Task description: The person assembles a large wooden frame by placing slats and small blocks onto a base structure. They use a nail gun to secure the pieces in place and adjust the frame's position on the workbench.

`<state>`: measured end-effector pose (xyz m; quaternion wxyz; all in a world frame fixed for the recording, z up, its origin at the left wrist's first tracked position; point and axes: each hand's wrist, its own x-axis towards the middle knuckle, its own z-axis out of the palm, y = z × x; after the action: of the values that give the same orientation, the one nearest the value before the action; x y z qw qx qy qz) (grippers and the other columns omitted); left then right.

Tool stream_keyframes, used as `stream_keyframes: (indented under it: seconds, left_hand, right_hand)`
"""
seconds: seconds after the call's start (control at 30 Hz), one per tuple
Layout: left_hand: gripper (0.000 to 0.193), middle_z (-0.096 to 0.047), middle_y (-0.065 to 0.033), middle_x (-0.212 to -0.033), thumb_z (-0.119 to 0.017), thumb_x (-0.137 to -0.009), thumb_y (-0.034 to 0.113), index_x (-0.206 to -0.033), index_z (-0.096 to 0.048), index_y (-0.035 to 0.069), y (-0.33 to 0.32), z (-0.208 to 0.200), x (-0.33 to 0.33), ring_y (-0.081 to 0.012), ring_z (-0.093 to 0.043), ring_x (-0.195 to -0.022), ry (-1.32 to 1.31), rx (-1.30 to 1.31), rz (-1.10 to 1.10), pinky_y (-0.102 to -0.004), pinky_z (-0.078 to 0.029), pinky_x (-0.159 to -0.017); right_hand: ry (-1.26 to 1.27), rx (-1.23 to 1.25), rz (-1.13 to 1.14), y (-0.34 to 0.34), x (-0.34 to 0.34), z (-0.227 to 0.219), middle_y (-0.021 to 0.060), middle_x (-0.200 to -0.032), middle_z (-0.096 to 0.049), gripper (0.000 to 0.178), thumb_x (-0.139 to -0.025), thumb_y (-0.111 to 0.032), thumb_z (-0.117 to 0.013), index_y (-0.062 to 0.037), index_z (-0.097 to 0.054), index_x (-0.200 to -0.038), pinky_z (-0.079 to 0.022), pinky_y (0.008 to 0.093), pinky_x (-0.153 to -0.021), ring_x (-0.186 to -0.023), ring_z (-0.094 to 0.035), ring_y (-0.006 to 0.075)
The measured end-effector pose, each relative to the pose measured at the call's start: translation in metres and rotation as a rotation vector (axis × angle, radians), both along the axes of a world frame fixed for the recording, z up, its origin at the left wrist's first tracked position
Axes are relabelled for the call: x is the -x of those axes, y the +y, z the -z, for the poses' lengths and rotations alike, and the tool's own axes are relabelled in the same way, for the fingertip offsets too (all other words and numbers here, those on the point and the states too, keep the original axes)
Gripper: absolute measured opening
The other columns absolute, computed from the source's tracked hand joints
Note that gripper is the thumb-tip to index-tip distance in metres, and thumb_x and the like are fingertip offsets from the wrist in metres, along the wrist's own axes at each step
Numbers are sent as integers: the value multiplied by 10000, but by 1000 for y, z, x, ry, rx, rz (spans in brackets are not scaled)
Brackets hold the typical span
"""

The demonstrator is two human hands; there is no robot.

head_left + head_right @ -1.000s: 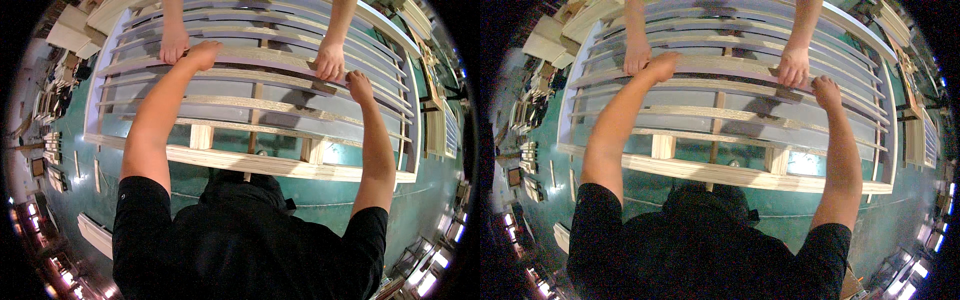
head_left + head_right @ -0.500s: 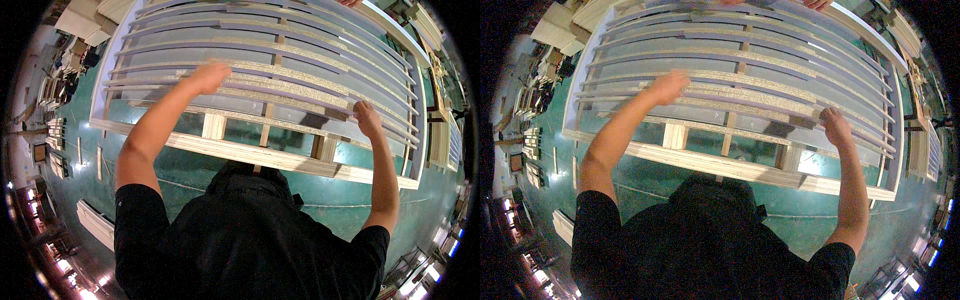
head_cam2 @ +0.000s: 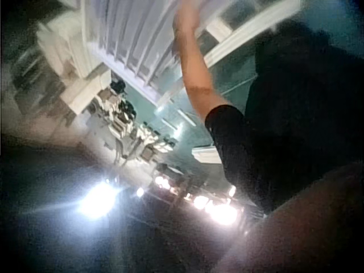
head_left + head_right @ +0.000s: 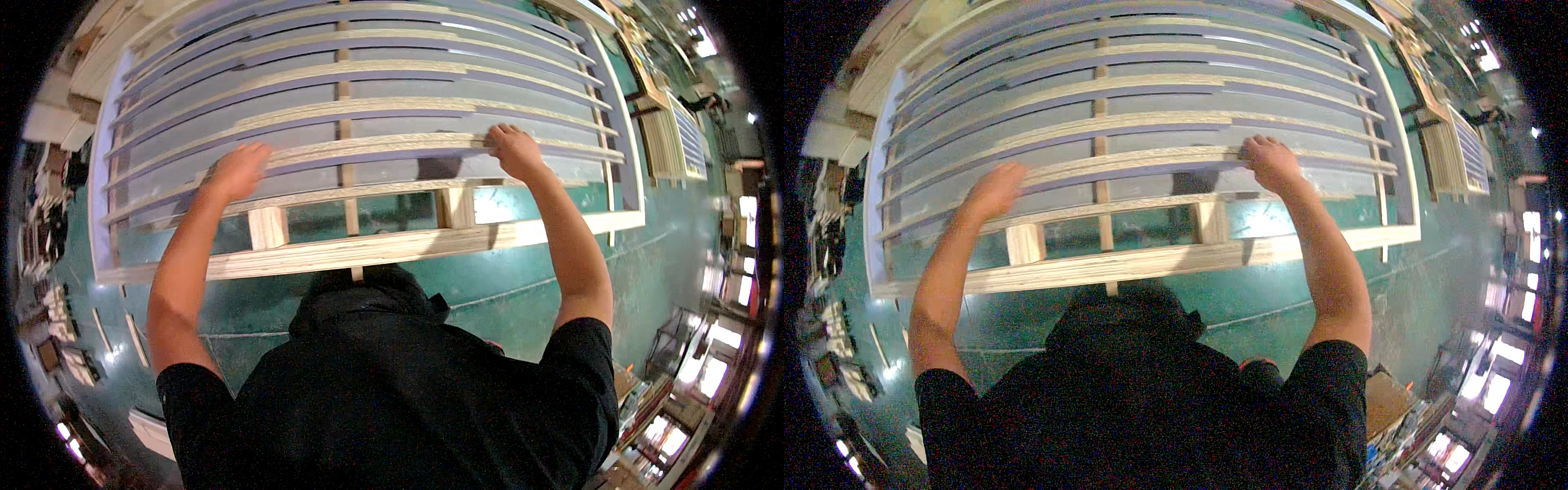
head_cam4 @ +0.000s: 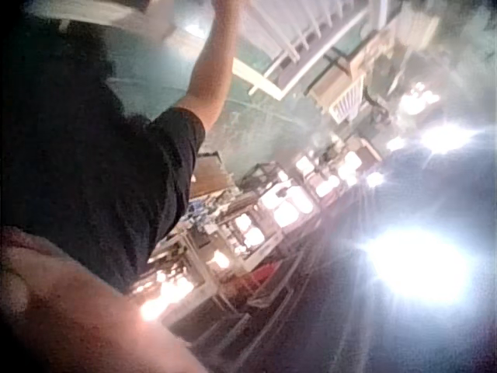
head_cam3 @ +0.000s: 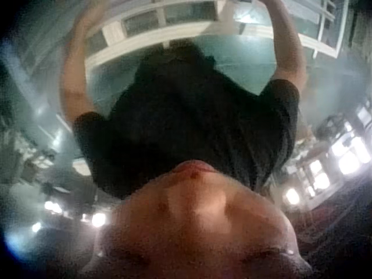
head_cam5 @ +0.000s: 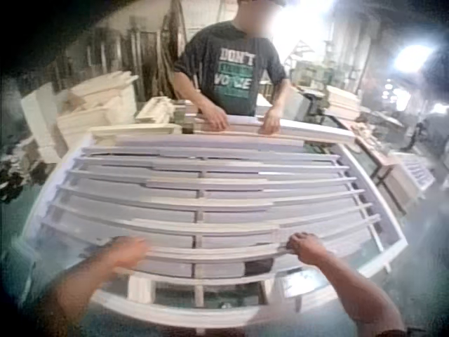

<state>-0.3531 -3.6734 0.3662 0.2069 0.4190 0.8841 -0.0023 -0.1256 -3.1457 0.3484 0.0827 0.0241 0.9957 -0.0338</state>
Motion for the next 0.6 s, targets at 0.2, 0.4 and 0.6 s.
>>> stream_keyframes:
  seconds: [0.2,0.4,0.6]
  left_hand:
    - [514,-580,-188,-1276,-697,-861,92,-1343,-522,58,-6,15,9,-411,-533,-1206,83,-101,100,-491,-465,-1009]
    - [536,-578,-196,-1263,-723,-825,56,-1323,-525,51,-14,24,0,-415,-539,-1191,168,-165,91,-493,-470,-998]
    - [508,-586,-208,-1243,-722,-815,37,-1292,-551,45,-10,29,2,-416,-549,-1172,178,-182,39,-496,-479,-976]
  right_hand:
    - [60,-37,17,3,-15,8,104,-1173,-613,389,-876,-172,-700,-127,-552,-1232,-497,523,-956,-1168,-586,355]
    - [55,-97,9,5,-9,17,83,-1210,-622,374,-862,-201,-713,-147,-580,-1208,-489,501,-924,-1171,-601,313]
    - [31,-69,48,11,-10,9,77,-1221,-616,390,-859,-184,-717,-140,-571,-1218,-492,503,-941,-1171,-606,310]
